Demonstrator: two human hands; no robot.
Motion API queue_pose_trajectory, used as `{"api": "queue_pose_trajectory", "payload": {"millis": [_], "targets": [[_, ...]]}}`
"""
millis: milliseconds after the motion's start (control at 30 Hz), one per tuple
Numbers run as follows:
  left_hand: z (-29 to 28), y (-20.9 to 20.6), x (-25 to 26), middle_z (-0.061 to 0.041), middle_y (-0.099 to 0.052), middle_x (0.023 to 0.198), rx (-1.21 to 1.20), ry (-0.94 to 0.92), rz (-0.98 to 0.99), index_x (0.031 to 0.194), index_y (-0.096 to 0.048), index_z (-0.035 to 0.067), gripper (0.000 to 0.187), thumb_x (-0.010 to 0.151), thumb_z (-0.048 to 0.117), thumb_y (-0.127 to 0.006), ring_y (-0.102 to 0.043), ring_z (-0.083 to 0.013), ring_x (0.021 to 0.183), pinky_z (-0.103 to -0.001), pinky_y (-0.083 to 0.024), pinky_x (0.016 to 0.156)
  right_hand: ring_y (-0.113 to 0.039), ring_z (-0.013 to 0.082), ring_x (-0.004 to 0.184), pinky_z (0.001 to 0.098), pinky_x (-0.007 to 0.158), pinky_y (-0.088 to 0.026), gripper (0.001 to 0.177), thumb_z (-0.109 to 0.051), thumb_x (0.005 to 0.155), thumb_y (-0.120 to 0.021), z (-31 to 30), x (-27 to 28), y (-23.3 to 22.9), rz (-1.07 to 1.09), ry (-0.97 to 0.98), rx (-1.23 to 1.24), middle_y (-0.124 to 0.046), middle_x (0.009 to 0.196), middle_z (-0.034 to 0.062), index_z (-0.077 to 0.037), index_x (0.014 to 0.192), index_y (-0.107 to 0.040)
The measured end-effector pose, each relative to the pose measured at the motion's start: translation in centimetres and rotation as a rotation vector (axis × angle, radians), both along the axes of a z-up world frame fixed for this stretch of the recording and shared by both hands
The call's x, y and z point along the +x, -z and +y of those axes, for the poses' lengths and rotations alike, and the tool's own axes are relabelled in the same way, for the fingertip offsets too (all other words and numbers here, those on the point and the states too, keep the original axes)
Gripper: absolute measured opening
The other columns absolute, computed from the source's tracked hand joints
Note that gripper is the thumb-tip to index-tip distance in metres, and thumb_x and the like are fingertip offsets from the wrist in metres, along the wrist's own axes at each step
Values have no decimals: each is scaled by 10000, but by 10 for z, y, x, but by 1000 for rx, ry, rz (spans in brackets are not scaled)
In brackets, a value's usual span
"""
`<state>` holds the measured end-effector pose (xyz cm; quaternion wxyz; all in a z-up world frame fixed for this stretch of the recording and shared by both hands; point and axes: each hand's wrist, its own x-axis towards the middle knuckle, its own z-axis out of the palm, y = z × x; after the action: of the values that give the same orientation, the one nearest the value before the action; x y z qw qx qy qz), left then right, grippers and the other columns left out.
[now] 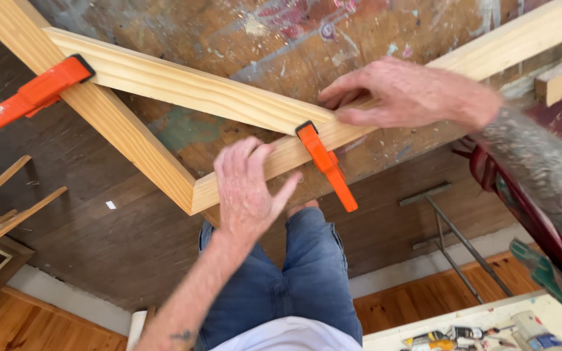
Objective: Assembling a wooden frame using clamps and a power drill
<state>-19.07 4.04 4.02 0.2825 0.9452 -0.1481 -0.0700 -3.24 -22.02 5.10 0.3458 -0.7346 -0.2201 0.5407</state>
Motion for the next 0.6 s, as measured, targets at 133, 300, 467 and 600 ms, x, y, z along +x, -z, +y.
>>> {"api": "queue_pose_trajectory", "payload": {"millis": [133,300,467,600], "targets": [[-1,-1,15,-148,-678,1234,-62,-215,394,1301,-568,34,703,736,342,-851,-625,-341,1141,-462,-445,985,-772,145,951,299,880,-604,488,-408,946,-577,28,5,7,128,-24,-39,-799,1134,31,-126,1336,-663],[6,15,70,21,-807,1144,-436,-184,1084,1178,-771,132,465,733,247,-703,-739,-86,1048,-267,-537,901,-781,117,961,272,907,-612,485,-311,860,-717,39,11,-4,155,14,-132,-811,1157,-17,-182,1327,-693],[7,55,67,-90,-790,1141,-781,-380,1273,1157,-705,68,473,707,64,-853,-766,-197,1062,-331,-635,968,-774,131,931,296,881,-612,428,-278,889,-720,43,4,-4,89,16,-195,-813,1111,4,-155,1298,-705],[5,58,69,-103,-819,1044,-830,-537,1298,1061,-738,75,506,594,3,-919,-796,-202,1006,-354,-676,906,-744,105,867,279,817,-596,356,-263,883,-746,39,-3,4,80,34,-207,-817,1022,-14,-145,1218,-728]]}}
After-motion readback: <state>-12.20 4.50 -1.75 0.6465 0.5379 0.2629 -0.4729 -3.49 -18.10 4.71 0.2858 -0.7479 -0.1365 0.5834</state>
